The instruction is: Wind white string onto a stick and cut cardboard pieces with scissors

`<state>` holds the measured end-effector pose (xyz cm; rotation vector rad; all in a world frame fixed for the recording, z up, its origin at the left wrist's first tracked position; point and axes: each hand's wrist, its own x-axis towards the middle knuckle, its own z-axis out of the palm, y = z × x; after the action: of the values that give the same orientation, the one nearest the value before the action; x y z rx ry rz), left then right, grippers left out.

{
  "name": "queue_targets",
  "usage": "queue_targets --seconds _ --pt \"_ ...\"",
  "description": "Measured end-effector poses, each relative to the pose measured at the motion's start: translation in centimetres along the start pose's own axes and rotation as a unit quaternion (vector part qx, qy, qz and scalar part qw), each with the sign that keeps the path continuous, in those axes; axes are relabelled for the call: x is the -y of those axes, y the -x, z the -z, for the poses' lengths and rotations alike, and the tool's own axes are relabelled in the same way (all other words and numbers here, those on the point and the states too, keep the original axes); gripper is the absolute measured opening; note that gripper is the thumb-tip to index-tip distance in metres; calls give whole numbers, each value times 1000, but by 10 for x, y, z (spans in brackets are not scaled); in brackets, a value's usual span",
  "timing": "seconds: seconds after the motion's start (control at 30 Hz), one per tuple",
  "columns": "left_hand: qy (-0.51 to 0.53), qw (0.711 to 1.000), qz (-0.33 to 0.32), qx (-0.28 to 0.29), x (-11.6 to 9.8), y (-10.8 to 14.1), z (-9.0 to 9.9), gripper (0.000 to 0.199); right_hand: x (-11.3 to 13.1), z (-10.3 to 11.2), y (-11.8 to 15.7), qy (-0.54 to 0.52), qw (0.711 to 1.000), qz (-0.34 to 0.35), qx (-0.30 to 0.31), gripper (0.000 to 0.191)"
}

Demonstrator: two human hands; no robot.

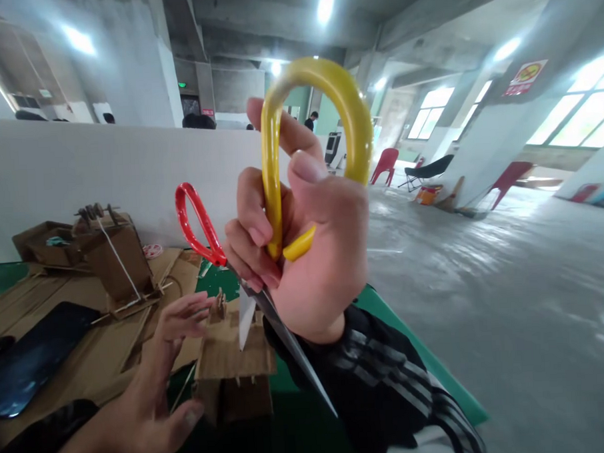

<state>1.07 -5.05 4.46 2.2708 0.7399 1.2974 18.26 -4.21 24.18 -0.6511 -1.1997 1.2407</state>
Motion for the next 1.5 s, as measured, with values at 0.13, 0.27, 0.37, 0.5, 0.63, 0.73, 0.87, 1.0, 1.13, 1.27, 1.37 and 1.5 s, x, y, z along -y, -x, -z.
queue_targets --seconds 0.13,0.27,0.37,0.5,0.63,0.73,0.87,1.0,1.13,1.27,1.37,1.5 --pt "-62 997 -24 32 -3 1 -1 59 -1 4 0 -19 1000 6 18 23" --pt "-74 994 -38 72 0 -3 0 57 -5 13 1 -34 998 20 48 24" --pt "-91 992 -48 75 -2 -5 1 56 -7 22 3 -24 996 40 76 31" --pt "-135 988 -50 50 -10 -9 -1 54 -1 26 7 5 995 33 93 26" --pt "-86 995 3 48 -11 -13 -6 51 6 21 9 29 997 -6 65 21" --pt "-20 998 34 50 -10 -13 -10 47 5 16 10 31 999 -12 28 28" --pt "6 998 44 45 -11 -12 -15 47 -2 11 15 19 998 52 -39 34" --pt "-3 998 33 52 -13 -13 -14 48 -2 10 25 27 995 74 -57 40" --pt "4 998 15 62 -14 -16 -11 50 1 15 24 34 997 48 59 31" --pt "26 998 17 63 -14 -17 -8 46 -5 23 9 -12 986 33 164 39" --pt "38 997 12 66 -15 -18 -7 47 -15 30 -3 -60 970 67 227 47" --pt "37 997 13 63 -16 -19 -7 46 -23 34 -10 -90 960 77 254 47"
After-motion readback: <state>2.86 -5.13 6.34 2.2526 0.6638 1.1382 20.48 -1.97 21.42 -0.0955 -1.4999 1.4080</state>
